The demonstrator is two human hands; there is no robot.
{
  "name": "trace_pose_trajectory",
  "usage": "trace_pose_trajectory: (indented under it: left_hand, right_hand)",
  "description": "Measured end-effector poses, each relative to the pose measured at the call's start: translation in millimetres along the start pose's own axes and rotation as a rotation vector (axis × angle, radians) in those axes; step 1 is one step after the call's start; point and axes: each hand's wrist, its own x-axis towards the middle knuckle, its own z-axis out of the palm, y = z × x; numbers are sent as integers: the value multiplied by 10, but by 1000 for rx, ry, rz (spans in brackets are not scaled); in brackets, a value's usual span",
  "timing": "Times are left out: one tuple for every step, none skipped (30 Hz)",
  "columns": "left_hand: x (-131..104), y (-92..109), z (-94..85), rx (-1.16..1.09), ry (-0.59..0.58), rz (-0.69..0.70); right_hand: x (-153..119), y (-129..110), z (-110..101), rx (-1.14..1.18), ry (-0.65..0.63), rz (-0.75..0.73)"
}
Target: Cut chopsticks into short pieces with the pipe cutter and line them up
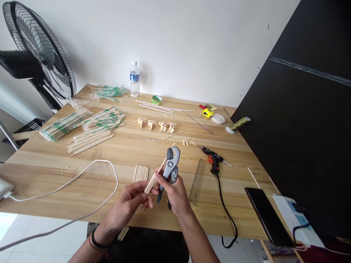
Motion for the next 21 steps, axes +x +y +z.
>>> trace_pose_trajectory:
  left_hand:
    - [-1,1,2,-3,-1,-1]
    - [-2,2,2,-9,-4,-2]
    - [-4,4,2,-15,-7,-2]
    - [-6,7,1,-18,-9,0]
    - [-8,12,1,-16,-10,1]
    - [-9,19,2,-5,-7,1]
    - [-8,25,5,15,-2,0]
    - [-5,31,10,43,5,-2]
    - [-1,36,18,75,19,-8]
    - [6,39,29,103,40,-22]
    - [13,41,43,126,71,-41]
    - [21,43,58,144,108,-58]
    - [27,47,73,160,144,-69]
    - [31,53,87,176,176,-73]
    - [32,62,98,197,198,-68]
    - [29,75,104,222,209,-56]
    - [22,90,104,245,214,-42]
    - [14,107,99,260,213,-32]
    - [3,124,90,266,213,-26]
    - [-9,138,78,264,216,-20]
    - [-20,149,65,257,219,-13]
  right_hand:
    - [-1,-5,-1,-1,-4,2]
    - [-3,-9,-3,-3,-7,2]
    - [-4,-12,-7,-7,-10,1]
    - [-5,-13,-10,-11,-12,0]
    - [-6,-12,-13,-14,-16,-3]
    - [-8,-9,-14,-17,-19,-6]
    - [-9,-4,-13,-18,-19,-8]
    - [-11,3,-7,-19,-20,-13]
    - [-13,10,2,-21,-22,-18]
    - [-16,17,14,-25,-24,-23]
    - [-20,22,28,-33,-28,-25]
    - [-25,23,40,-47,-32,-24]
    - [-31,15,49,-69,-38,-27]
    - [-38,-2,51,-103,-46,-37]
    - [-45,-31,42,-154,-62,-51]
    - [-51,-71,21,-222,-82,-71]
    - [-57,-121,-14,-305,-101,-99]
    - [-62,-177,-62,-402,-121,-125]
    - [-65,-235,-122,-502,-118,-154]
    - [-66,-291,-190,-598,-99,-191]
    - [-65,-339,-262,-685,-82,-232]
